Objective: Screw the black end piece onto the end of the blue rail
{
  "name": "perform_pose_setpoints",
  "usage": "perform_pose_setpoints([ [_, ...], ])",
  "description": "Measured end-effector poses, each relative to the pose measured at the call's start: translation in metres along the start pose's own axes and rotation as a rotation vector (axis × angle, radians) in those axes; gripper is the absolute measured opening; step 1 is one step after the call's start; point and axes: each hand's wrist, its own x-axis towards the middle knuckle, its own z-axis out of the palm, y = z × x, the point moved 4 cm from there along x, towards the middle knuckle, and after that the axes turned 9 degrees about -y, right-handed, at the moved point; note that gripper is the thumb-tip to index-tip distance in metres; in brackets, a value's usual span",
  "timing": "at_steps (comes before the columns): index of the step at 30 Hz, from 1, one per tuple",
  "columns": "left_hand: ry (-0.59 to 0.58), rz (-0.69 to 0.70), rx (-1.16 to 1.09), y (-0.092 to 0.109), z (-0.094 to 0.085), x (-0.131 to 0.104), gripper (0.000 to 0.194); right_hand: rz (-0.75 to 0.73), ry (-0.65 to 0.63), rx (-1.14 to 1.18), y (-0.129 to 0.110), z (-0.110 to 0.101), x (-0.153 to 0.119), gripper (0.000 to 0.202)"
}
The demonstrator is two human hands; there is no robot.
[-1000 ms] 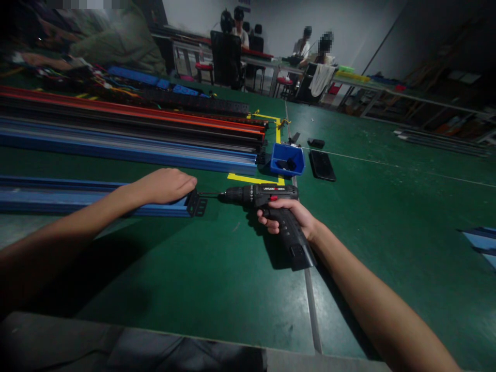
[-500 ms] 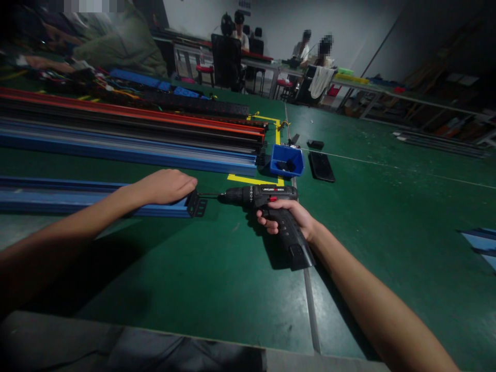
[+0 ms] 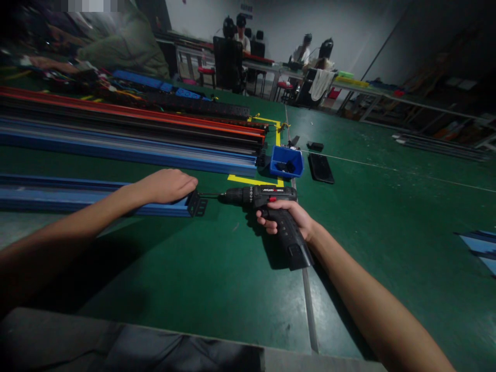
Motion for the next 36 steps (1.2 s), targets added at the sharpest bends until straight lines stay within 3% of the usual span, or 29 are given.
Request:
perform_pose_setpoints([
  [22,0.047,0.002,-0.105,-0.0017,0.0004,-0.0003,0.036,0.010,0.026,0.022,0.0006,-0.0047,-0.0011,0.027],
  [36,0.023,0.008,-0.025,-0.0005,0.0037,0.0008,0.039,0.003,0.055,-0.046,0.0028,-0.0025,-0.0021,0.032],
])
